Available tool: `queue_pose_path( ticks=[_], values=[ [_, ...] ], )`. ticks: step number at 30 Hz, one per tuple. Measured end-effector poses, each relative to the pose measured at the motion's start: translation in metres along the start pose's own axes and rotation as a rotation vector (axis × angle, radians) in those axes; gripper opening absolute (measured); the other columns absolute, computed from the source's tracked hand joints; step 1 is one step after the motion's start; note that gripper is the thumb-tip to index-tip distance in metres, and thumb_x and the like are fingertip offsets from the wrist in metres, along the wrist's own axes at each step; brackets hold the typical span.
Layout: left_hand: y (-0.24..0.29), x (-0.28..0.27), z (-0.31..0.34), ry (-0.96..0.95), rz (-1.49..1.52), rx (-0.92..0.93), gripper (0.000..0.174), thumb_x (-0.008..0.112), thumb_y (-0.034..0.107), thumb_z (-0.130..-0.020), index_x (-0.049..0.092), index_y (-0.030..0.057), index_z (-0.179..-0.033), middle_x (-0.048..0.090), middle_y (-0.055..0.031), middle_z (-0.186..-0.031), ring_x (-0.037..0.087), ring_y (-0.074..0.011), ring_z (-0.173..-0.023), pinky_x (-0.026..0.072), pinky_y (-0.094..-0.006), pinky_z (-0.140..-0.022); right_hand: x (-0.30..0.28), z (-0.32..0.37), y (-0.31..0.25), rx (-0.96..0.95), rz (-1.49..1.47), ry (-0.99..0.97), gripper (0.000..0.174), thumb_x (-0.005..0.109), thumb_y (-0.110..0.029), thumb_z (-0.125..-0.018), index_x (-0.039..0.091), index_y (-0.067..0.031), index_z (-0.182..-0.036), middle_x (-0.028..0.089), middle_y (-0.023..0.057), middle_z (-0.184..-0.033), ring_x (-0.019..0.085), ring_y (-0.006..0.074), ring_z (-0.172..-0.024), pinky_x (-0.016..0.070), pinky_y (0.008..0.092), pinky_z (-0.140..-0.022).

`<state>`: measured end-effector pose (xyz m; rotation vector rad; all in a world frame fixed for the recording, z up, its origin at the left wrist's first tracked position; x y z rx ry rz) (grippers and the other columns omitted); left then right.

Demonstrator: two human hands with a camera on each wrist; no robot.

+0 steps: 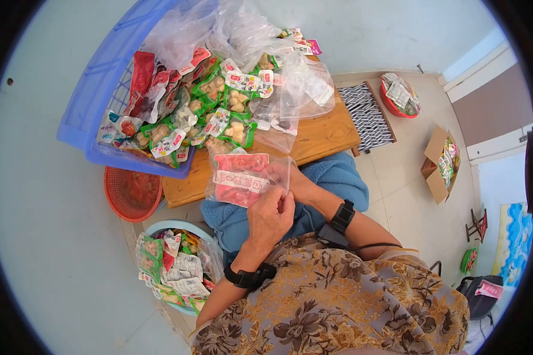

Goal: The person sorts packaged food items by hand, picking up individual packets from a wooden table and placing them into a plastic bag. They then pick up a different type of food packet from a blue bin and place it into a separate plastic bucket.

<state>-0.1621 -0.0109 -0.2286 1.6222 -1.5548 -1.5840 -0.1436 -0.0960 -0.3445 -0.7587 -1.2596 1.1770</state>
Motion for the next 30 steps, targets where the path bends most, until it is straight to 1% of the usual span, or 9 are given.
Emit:
queue_pose_path(
  ticks=[2,5,9,11,15,21,23,27,30],
  values=[
    [0.000,0.004,0.001,-0.046,0.002,-0.003,0.015,0.069,0.006,-0.082,0.055,0.0050,-0.076,0.056,-0.0108,-0.064,0.060,-0.0263,-0.053,0.0465,-0.0373,-0.049,-0.001,-0.004,-0.008,-0.095,0.011,0.075,0.024,0.075,-0.002,-0.078,0.064,-0.0020,-0.100,0.063,0.0007,-0.094,0.058,0.0091,-0.083,0.0493,0.0257,-0.069],
    [-0.001,0.003,0.001,-0.044,0.016,-0.022,0.016,0.070,0.006,-0.082,0.055,0.0052,-0.076,0.056,-0.0104,-0.064,0.059,-0.0252,-0.053,0.0464,-0.0364,-0.049,0.008,-0.002,-0.018,-0.115,0.124,0.109,0.014,0.073,-0.002,-0.081,0.066,-0.0021,-0.092,0.062,-0.0005,-0.087,0.056,0.0081,-0.077,0.0485,0.0251,-0.066],
    [-0.001,0.001,0.000,0.007,0.034,0.003,0.016,0.071,0.004,-0.082,0.056,0.0043,-0.076,0.052,-0.0060,-0.057,0.052,-0.0160,-0.048,0.0408,-0.0298,-0.047,0.003,-0.004,0.014,0.078,-0.139,0.133,0.011,0.070,-0.006,-0.085,0.067,-0.0023,-0.094,0.061,-0.0018,-0.082,0.054,0.0072,-0.074,0.0472,0.0244,-0.064],
    [0.000,0.002,0.000,-0.005,0.028,0.016,0.015,0.071,0.004,-0.082,0.057,0.0044,-0.077,0.052,-0.0055,-0.058,0.052,-0.0154,-0.049,0.0411,-0.0294,-0.047,0.010,-0.001,-0.006,-0.069,0.289,0.085,0.014,0.067,-0.014,-0.091,0.069,-0.0013,-0.096,0.060,-0.0013,-0.078,0.054,0.0074,-0.070,0.0465,0.0251,-0.061],
    [0.000,0.002,0.000,-0.022,0.017,0.016,0.015,0.071,0.005,-0.082,0.057,0.0044,-0.077,0.053,-0.0054,-0.058,0.053,-0.0148,-0.050,0.0417,-0.0290,-0.047,-0.004,-0.010,0.028,0.022,0.168,0.155,0.019,0.064,-0.019,-0.093,0.070,-0.0015,-0.098,0.059,-0.0016,-0.075,0.054,0.0072,-0.069,0.0458,0.0252,-0.060],
    [-0.003,0.000,-0.001,-0.063,0.062,-0.031,0.013,0.071,0.006,-0.083,0.059,0.0042,-0.079,0.055,-0.0055,-0.058,0.054,-0.0138,-0.049,0.0416,-0.0280,-0.047,0.001,-0.013,-0.004,-0.209,0.376,0.147,0.017,0.065,-0.019,-0.092,0.070,-0.0020,-0.094,0.060,0.0011,-0.071,0.052,0.0105,-0.064,0.0461,0.0312,-0.057],
    [-0.011,-0.013,-0.002,0.005,0.011,-0.079,0.011,0.072,0.008,-0.083,0.062,0.0040,-0.082,0.059,-0.0069,-0.066,0.058,-0.0180,-0.058,0.0461,-0.0310,-0.056,-0.006,-0.010,-0.023,-0.121,0.526,0.252,0.017,0.064,-0.016,-0.090,0.069,0.0000,-0.094,0.061,0.0113,-0.070,0.058,0.0202,-0.064,0.0484,0.0344,-0.061],
    [-0.019,-0.052,-0.012,0.175,-0.279,0.112,0.018,0.071,0.008,-0.081,0.063,0.0028,-0.097,0.063,-0.0141,-0.090,0.063,-0.0310,-0.085,0.0493,-0.0413,-0.073,-0.012,0.002,-0.037,-0.214,0.739,0.388,0.018,0.064,-0.015,-0.091,0.070,0.0016,-0.096,0.066,0.0070,-0.076,0.062,0.0118,-0.066,0.0493,0.0282,-0.056],
    [-0.039,-0.071,-0.015,0.232,-0.434,0.091,0.037,0.070,0.009,-0.080,0.061,0.0018,-0.116,0.057,-0.0213,-0.119,0.054,-0.0390,-0.113,0.0427,-0.0473,-0.095,-0.006,0.020,-0.061,-0.561,0.936,0.595,0.018,0.063,-0.014,-0.090,0.070,0.0010,-0.098,0.065,0.0075,-0.069,0.062,0.0130,-0.056,0.0490,0.0284,-0.051]
  ],
)
Point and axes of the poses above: each hand's wrist, its own z-axis away from the middle knuckle, its own x-axis out of the palm, y = z × x, the point moved 10 cm from there along -z, towards the middle knuckle
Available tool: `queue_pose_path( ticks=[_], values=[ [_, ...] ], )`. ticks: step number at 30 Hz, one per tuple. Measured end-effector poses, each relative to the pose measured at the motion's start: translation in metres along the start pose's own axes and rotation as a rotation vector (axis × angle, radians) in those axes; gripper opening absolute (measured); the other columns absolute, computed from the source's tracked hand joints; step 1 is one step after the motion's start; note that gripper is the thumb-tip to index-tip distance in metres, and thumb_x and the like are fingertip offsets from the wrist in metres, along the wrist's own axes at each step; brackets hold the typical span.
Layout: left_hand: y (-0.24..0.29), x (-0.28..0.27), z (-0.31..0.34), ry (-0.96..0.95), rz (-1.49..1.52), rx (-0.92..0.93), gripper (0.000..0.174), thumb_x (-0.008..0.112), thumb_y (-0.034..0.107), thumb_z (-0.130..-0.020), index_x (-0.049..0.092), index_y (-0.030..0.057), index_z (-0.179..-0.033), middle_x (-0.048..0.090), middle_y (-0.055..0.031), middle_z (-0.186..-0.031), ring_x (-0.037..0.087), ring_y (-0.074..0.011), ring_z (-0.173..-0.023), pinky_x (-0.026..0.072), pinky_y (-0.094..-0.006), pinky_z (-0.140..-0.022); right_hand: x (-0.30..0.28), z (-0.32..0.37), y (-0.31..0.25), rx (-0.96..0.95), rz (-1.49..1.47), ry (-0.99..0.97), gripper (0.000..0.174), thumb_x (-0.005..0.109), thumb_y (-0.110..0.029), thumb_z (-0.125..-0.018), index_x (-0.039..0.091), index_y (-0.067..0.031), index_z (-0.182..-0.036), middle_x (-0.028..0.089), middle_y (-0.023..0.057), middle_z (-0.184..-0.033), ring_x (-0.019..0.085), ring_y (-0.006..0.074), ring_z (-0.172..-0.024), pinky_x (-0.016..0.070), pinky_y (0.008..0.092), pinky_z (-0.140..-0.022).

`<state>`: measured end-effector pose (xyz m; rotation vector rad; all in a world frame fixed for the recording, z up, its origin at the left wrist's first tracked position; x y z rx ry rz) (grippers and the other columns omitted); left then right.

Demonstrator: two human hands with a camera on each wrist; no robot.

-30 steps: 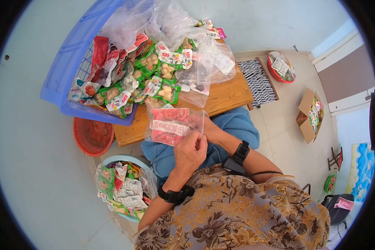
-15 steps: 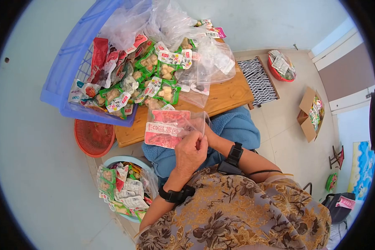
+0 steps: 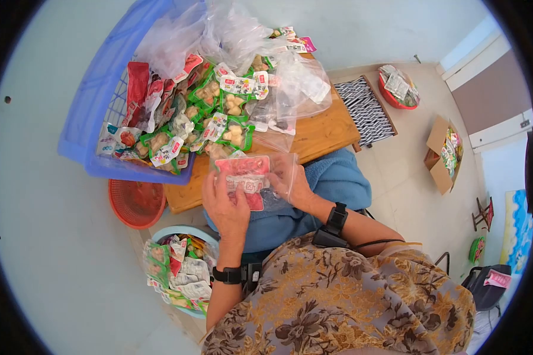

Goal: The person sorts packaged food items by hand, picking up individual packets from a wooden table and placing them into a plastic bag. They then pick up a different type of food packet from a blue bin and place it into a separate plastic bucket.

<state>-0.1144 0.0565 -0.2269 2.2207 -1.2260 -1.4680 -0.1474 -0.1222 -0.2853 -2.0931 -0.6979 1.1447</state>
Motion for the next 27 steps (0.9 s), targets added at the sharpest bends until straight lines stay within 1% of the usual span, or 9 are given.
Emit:
queue_pose_path(
  ticks=[2,3,5,8,11,15,17,20,27],
  values=[
    [-0.022,0.012,0.006,-0.112,-0.164,-0.057,0.052,0.069,0.011,-0.083,0.054,0.0033,-0.132,0.047,-0.0266,-0.137,0.047,-0.0437,-0.125,0.0371,-0.0467,-0.107,0.006,0.004,0.016,0.171,-0.099,-0.024,0.027,0.067,-0.009,-0.081,0.065,0.0022,-0.105,0.062,0.0148,-0.066,0.062,0.0324,-0.056,0.0520,0.0394,-0.054],
    [-0.027,0.015,0.011,-0.115,-0.167,-0.050,0.052,0.069,0.011,-0.083,0.054,0.0033,-0.132,0.047,-0.0266,-0.137,0.047,-0.0437,-0.125,0.0371,-0.0467,-0.107,0.001,0.000,0.008,0.174,-0.103,-0.017,0.027,0.067,-0.009,-0.081,0.065,0.0022,-0.105,0.062,0.0148,-0.066,0.062,0.0324,-0.056,0.0520,0.0394,-0.054],
    [-0.044,0.024,0.019,-0.152,-0.049,-0.152,0.057,0.069,0.011,-0.080,0.052,0.0015,-0.134,0.043,-0.0317,-0.140,0.043,-0.0481,-0.128,0.0354,-0.0496,-0.108,0.018,0.011,0.028,0.707,-0.420,-0.207,0.022,0.069,-0.008,-0.080,0.068,0.0014,-0.100,0.064,0.0101,-0.065,0.058,0.0189,-0.046,0.0472,0.0318,-0.043],
    [-0.047,0.028,0.025,-0.163,-0.004,-0.169,0.061,0.067,0.011,-0.081,0.048,0.0019,-0.138,0.040,-0.0330,-0.143,0.040,-0.0487,-0.132,0.0346,-0.0490,-0.110,0.039,0.007,0.029,0.606,-0.532,-0.331,0.013,0.069,-0.007,-0.081,0.072,-0.0010,-0.093,0.063,0.0053,-0.064,0.051,0.0084,-0.042,0.0401,0.0256,-0.037],
    [-0.051,0.030,0.029,-0.169,0.041,-0.201,0.057,0.066,0.011,-0.082,0.052,0.0016,-0.136,0.040,-0.0327,-0.144,0.040,-0.0484,-0.133,0.0355,-0.0478,-0.109,0.049,0.018,0.038,0.764,-0.554,-0.320,0.020,0.068,-0.016,-0.090,0.069,0.0007,-0.081,0.059,0.0034,-0.063,0.049,0.0083,-0.041,0.0363,0.0251,-0.036],
    [-0.047,0.034,0.031,-0.204,-0.037,-0.108,0.052,0.066,0.011,-0.081,0.057,0.0011,-0.131,0.042,-0.0312,-0.143,0.041,-0.0484,-0.131,0.0350,-0.0486,-0.110,0.047,0.014,0.039,0.703,-0.565,-0.201,0.017,0.068,-0.014,-0.091,0.069,-0.0002,-0.081,0.059,0.0029,-0.063,0.049,0.0079,-0.044,0.0364,0.0237,-0.038],
    [-0.046,0.036,0.034,-0.211,-0.056,-0.077,0.047,0.066,0.011,-0.082,0.061,0.0016,-0.127,0.044,-0.0294,-0.142,0.043,-0.0487,-0.130,0.0345,-0.0504,-0.110,0.052,0.015,0.041,0.671,-0.775,-0.137,0.014,0.066,-0.009,-0.091,0.068,0.0012,-0.082,0.059,0.0026,-0.063,0.050,0.0081,-0.047,0.0378,0.0227,-0.041],
    [-0.044,0.037,0.034,-0.219,-0.074,-0.076,0.046,0.066,0.012,-0.082,0.061,0.0028,-0.127,0.046,-0.0283,-0.141,0.044,-0.0489,-0.129,0.0343,-0.0529,-0.109,0.053,0.010,0.032,0.712,-0.716,-0.279,0.011,0.063,-0.004,-0.091,0.067,0.0015,-0.082,0.060,0.0034,-0.064,0.052,0.0083,-0.049,0.0401,0.0224,-0.043],
    [-0.043,0.040,0.033,-0.235,-0.166,-0.063,0.042,0.064,0.015,-0.084,0.062,0.0030,-0.125,0.049,-0.0260,-0.139,0.044,-0.0485,-0.128,0.0362,-0.0546,-0.106,0.062,0.003,0.054,0.757,-0.598,-0.212,0.015,0.065,-0.005,-0.089,0.063,0.0027,-0.077,0.060,0.0067,-0.060,0.056,0.0111,-0.045,0.0427,0.0251,-0.039]
  ],
)
Point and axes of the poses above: each hand's wrist, its own z-axis away from the middle knuckle, its own x-axis out of the palm, y = z × x, the point moved 10 cm from there along -z, towards the middle knuckle
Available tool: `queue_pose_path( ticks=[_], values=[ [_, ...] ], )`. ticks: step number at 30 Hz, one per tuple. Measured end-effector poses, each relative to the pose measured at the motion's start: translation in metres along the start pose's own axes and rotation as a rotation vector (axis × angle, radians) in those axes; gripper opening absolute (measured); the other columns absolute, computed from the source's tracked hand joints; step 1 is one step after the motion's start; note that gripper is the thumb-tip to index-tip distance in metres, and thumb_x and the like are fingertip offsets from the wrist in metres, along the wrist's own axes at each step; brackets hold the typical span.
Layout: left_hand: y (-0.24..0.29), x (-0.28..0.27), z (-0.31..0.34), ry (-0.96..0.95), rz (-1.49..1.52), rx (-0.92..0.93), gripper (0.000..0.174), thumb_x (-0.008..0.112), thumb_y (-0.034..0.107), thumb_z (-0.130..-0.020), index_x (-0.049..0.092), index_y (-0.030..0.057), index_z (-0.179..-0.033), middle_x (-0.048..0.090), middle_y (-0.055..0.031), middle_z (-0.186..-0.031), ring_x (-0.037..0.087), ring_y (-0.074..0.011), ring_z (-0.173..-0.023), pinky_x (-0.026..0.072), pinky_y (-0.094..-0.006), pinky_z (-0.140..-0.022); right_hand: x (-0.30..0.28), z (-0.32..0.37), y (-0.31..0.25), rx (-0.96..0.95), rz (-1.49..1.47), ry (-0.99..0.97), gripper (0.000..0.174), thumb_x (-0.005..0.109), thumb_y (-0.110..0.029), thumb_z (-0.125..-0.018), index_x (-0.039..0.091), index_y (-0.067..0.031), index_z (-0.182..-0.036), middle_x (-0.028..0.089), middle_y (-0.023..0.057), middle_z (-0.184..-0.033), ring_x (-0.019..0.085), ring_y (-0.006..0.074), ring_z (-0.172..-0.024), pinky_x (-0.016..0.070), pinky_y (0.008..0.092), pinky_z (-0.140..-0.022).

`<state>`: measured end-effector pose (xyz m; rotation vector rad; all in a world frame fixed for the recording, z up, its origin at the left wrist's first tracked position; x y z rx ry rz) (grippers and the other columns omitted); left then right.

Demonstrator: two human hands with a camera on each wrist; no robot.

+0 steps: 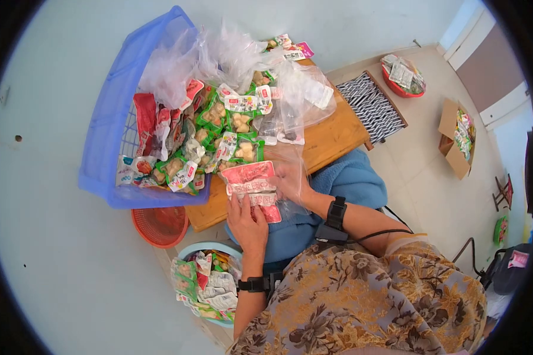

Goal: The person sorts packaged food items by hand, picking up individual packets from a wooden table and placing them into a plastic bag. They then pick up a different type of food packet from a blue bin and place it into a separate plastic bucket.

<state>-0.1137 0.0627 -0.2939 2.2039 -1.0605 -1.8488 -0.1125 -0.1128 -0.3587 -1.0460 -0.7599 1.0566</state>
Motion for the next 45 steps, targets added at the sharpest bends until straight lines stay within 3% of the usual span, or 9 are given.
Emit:
queue_pose_path(
  ticks=[3,18,20,26,30,33,35,41,45],
  values=[
    [0.002,0.001,0.002,-0.015,-0.061,-0.016,0.042,0.063,0.017,-0.085,0.061,0.0035,-0.126,0.049,-0.0240,-0.141,0.044,-0.0477,-0.128,0.0367,-0.0546,-0.105,-0.003,0.000,-0.004,0.017,-0.048,0.040,0.018,0.067,-0.008,-0.086,0.060,0.0009,-0.071,0.060,0.0080,-0.058,0.057,0.0130,-0.042,0.0429,0.0276,-0.037],
    [-0.003,0.005,0.002,-0.053,-0.118,-0.098,0.044,0.059,0.020,-0.088,0.058,0.0045,-0.129,0.044,-0.0216,-0.146,0.041,-0.0459,-0.133,0.0345,-0.0601,-0.105,-0.052,0.030,-0.013,-0.072,-0.093,-0.053,0.014,0.060,-0.006,-0.088,0.069,0.0006,-0.097,0.067,0.0058,-0.076,0.062,0.0108,-0.058,0.0503,0.0242,-0.051],
    [-0.003,0.006,0.002,-0.048,-0.129,-0.092,0.044,0.059,0.020,-0.088,0.057,0.0038,-0.129,0.044,-0.0217,-0.146,0.040,-0.0462,-0.133,0.0344,-0.0607,-0.105,-0.062,0.030,-0.003,0.035,0.115,-0.267,0.016,0.060,-0.005,-0.088,0.069,-0.0001,-0.100,0.066,0.0049,-0.076,0.062,0.0099,-0.059,0.0513,0.0245,-0.052],
    [0.001,0.001,0.001,-0.006,-0.119,-0.071,0.042,0.061,0.021,-0.086,0.059,0.0023,-0.125,0.047,-0.0225,-0.142,0.043,-0.0459,-0.130,0.0352,-0.0600,-0.104,-0.126,0.012,-0.066,-0.041,0.185,0.001,0.014,0.061,-0.004,-0.091,0.066,0.0005,-0.102,0.066,0.0028,-0.078,0.062,0.0083,-0.060,0.0514,0.0214,-0.053],
    [0.011,-0.021,-0.008,0.034,-0.071,-0.020,0.040,0.064,0.018,-0.084,0.060,0.0011,-0.120,0.052,-0.0234,-0.134,0.047,-0.0449,-0.125,0.0376,-0.0566,-0.102,-0.106,0.010,-0.091,-0.129,0.195,-0.008,0.012,0.059,-0.005,-0.092,0.066,-0.0001,-0.102,0.065,0.0017,-0.077,0.061,0.0073,-0.060,0.0512,0.0211,-0.053],
    [0.014,-0.054,-0.033,0.074,0.145,-0.084,0.038,0.068,0.014,-0.082,0.061,0.0003,-0.117,0.056,-0.0232,-0.126,0.049,-0.0436,-0.121,0.0393,-0.0530,-0.100,-0.096,0.017,-0.089,-0.163,0.068,-0.026,0.013,0.057,-0.003,-0.090,0.066,0.0010,-0.097,0.064,0.0028,-0.072,0.060,0.0079,-0.059,0.0489,0.0224,-0.050],
    [0.039,-0.097,-0.058,0.273,0.011,0.124,0.038,0.069,0.012,-0.081,0.061,0.0009,-0.116,0.057,-0.0221,-0.122,0.050,-0.0431,-0.119,0.0401,-0.0514,-0.099,-0.097,0.025,-0.090,-0.177,0.055,-0.004,0.013,0.058,-0.004,-0.090,0.066,0.0009,-0.099,0.065,0.0026,-0.074,0.060,0.0076,-0.059,0.0490,0.0222,-0.050],
    [0.052,-0.138,-0.148,0.406,-0.401,0.234,0.051,0.074,0.017,-0.080,0.055,0.0047,-0.126,0.052,-0.0208,-0.130,0.047,-0.0426,-0.124,0.0387,-0.0533,-0.102,-0.128,0.046,-0.075,-0.149,0.071,0.076,0.013,0.059,-0.005,-0.091,0.066,0.0020,-0.100,0.066,0.0028,-0.078,0.061,0.0079,-0.060,0.0503,0.0220,-0.051],
    [0.024,-0.117,-0.213,0.190,-0.561,0.117,0.061,0.077,0.020,-0.078,0.051,0.0057,-0.132,0.051,-0.0199,-0.132,0.047,-0.0409,-0.125,0.0413,-0.0516,-0.100,-0.154,0.068,-0.073,-0.130,0.036,0.124,0.014,0.059,-0.004,-0.091,0.067,0.0023,-0.100,0.067,0.0035,-0.079,0.062,0.0079,-0.060,0.0508,0.0223,-0.052]
  ],
)
Point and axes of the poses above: each hand's wrist, its own z-axis away from the middle knuckle, its own x-axis out of the palm, y = z × x, the point moved 10 cm from there along -z, towards the middle knuckle
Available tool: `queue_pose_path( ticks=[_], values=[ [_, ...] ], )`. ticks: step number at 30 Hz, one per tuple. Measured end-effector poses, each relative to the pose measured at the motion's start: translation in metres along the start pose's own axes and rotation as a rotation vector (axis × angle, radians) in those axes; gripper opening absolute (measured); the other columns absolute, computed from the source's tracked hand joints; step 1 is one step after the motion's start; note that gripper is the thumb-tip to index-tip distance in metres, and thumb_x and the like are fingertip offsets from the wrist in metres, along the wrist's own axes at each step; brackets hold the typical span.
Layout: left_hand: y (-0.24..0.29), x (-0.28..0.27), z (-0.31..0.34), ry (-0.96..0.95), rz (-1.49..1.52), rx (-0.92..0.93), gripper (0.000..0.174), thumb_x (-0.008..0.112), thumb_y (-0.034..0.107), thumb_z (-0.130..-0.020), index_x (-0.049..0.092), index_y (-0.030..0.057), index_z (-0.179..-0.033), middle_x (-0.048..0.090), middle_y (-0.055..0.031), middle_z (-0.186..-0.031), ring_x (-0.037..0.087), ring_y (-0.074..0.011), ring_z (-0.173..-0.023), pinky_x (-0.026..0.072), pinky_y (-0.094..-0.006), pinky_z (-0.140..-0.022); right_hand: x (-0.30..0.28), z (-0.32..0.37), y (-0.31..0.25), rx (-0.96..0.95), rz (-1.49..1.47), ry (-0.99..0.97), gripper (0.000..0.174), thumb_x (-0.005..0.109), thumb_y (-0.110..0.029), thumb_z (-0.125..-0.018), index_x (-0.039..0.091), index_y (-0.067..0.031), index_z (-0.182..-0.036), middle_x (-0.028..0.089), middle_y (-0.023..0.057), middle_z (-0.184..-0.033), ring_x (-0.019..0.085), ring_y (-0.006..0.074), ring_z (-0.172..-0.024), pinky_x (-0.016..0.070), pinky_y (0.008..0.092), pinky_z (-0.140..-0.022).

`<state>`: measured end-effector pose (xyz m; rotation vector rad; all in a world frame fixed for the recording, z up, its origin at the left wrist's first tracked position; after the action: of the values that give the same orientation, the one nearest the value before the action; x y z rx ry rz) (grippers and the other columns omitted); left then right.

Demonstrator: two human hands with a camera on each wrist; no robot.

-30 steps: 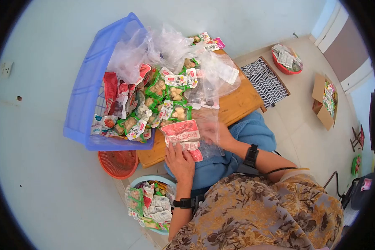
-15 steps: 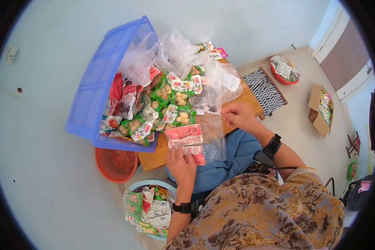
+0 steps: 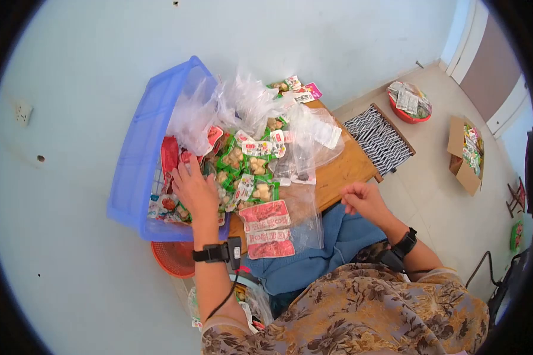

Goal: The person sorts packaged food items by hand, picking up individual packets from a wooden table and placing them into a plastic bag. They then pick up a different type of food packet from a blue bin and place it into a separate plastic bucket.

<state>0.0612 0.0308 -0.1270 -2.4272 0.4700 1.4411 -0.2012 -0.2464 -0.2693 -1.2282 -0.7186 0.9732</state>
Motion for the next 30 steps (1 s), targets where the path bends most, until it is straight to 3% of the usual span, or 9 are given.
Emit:
queue_pose_path(
  ticks=[3,4,7,11,16,20,22,25,30],
  values=[
    [-0.006,0.027,-0.026,-0.116,-0.034,-0.041,0.060,0.077,0.021,-0.078,0.052,0.0044,-0.130,0.053,-0.0191,-0.129,0.051,-0.0374,-0.121,0.0463,-0.0508,-0.093,-0.017,0.010,0.018,0.064,-0.028,0.007,0.014,0.059,-0.004,-0.091,0.067,0.0026,-0.100,0.068,0.0047,-0.080,0.063,0.0083,-0.061,0.0510,0.0228,-0.052],
    [-0.004,0.029,-0.033,-0.100,-0.072,-0.014,0.051,0.076,0.024,-0.080,0.055,0.0041,-0.122,0.057,-0.0181,-0.123,0.061,-0.0353,-0.106,0.0523,-0.0480,-0.080,-0.023,0.012,0.023,0.078,-0.020,0.015,0.015,0.058,-0.004,-0.091,0.067,0.0027,-0.100,0.068,0.0050,-0.080,0.063,0.0085,-0.061,0.0511,0.0231,-0.052],
    [-0.009,0.058,-0.049,-0.213,-0.075,-0.043,0.037,0.072,0.024,-0.085,0.058,0.0014,-0.110,0.064,-0.0200,-0.109,0.067,-0.0369,-0.090,0.0552,-0.0467,-0.073,-0.033,0.016,0.029,0.107,-0.019,0.040,0.015,0.058,-0.004,-0.091,0.067,0.0029,-0.101,0.068,0.0056,-0.081,0.063,0.0088,-0.062,0.0513,0.0234,-0.053],
    [-0.026,0.094,-0.058,-0.121,-0.099,-0.066,0.025,0.063,0.023,-0.090,0.060,-0.0002,-0.100,0.068,-0.0218,-0.094,0.070,-0.0384,-0.078,0.0562,-0.0472,-0.068,-0.039,0.020,0.037,0.125,-0.014,0.053,0.016,0.058,-0.004,-0.091,0.067,0.0030,-0.101,0.068,0.0058,-0.081,0.063,0.0091,-0.062,0.0514,0.0238,-0.053],
    [-0.024,0.065,-0.060,-0.132,-0.070,-0.114,0.023,0.052,0.017,-0.094,0.062,-0.0029,-0.093,0.069,-0.0235,-0.085,0.070,-0.0403,-0.075,0.0562,-0.0477,-0.068,-0.039,0.019,0.037,0.133,-0.019,0.055,0.016,0.057,-0.005,-0.091,0.067,0.0033,-0.101,0.068,0.0058,-0.080,0.063,0.0092,-0.062,0.0515,0.0241,-0.053],
    [-0.025,0.041,-0.060,-0.197,-0.186,-0.034,0.020,0.052,0.016,-0.094,0.064,0.0007,-0.097,0.070,-0.0204,-0.085,0.070,-0.0393,-0.078,0.0556,-0.0473,-0.068,-0.033,0.016,0.036,0.118,-0.019,0.040,0.017,0.057,-0.005,-0.092,0.067,0.0037,-0.101,0.068,0.0061,-0.080,0.063,0.0094,-0.063,0.0514,0.0239,-0.053],
    [-0.020,0.005,-0.056,-0.045,-0.059,-0.049,0.019,0.053,0.015,-0.094,0.067,0.0067,-0.102,0.071,-0.0175,-0.087,0.070,-0.0376,-0.082,0.0547,-0.0469,-0.069,-0.029,0.015,0.032,0.109,-0.018,0.034,0.017,0.056,-0.005,-0.092,0.067,0.0040,-0.101,0.068,0.0062,-0.080,0.063,0.0096,-0.063,0.0514,0.0239,-0.053],
    [-0.025,-0.032,-0.047,-0.005,-0.010,-0.150,0.021,0.055,0.016,-0.094,0.069,0.0096,-0.108,0.071,-0.0184,-0.091,0.069,-0.0374,-0.085,0.0532,-0.0475,-0.072,-0.023,0.014,0.027,0.100,-0.011,0.023,0.017,0.056,-0.006,-0.092,0.067,0.0044,-0.101,0.068,0.0064,-0.080,0.064,0.0100,-0.062,0.0515,0.0240,-0.053],
    [-0.019,-0.085,-0.023,0.090,0.194,-0.174,0.026,0.058,0.010,-0.092,0.068,0.0046,-0.116,0.070,-0.0213,-0.093,0.068,-0.0398,-0.083,0.0511,-0.0464,-0.070,-0.016,0.012,0.031,0.102,-0.005,-0.001,0.018,0.057,-0.006,-0.092,0.067,0.0044,-0.102,0.068,0.0066,-0.080,0.064,0.0103,-0.062,0.0518,0.0241,-0.053]
  ],
)
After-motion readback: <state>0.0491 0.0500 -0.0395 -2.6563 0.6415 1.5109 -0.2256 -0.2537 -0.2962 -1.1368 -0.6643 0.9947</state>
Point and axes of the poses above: each hand's wrist, its own z-axis away from the middle knuckle, its own x-axis out of the palm, y = z × x, the point moved 10 cm from there along -z, towards the middle knuckle
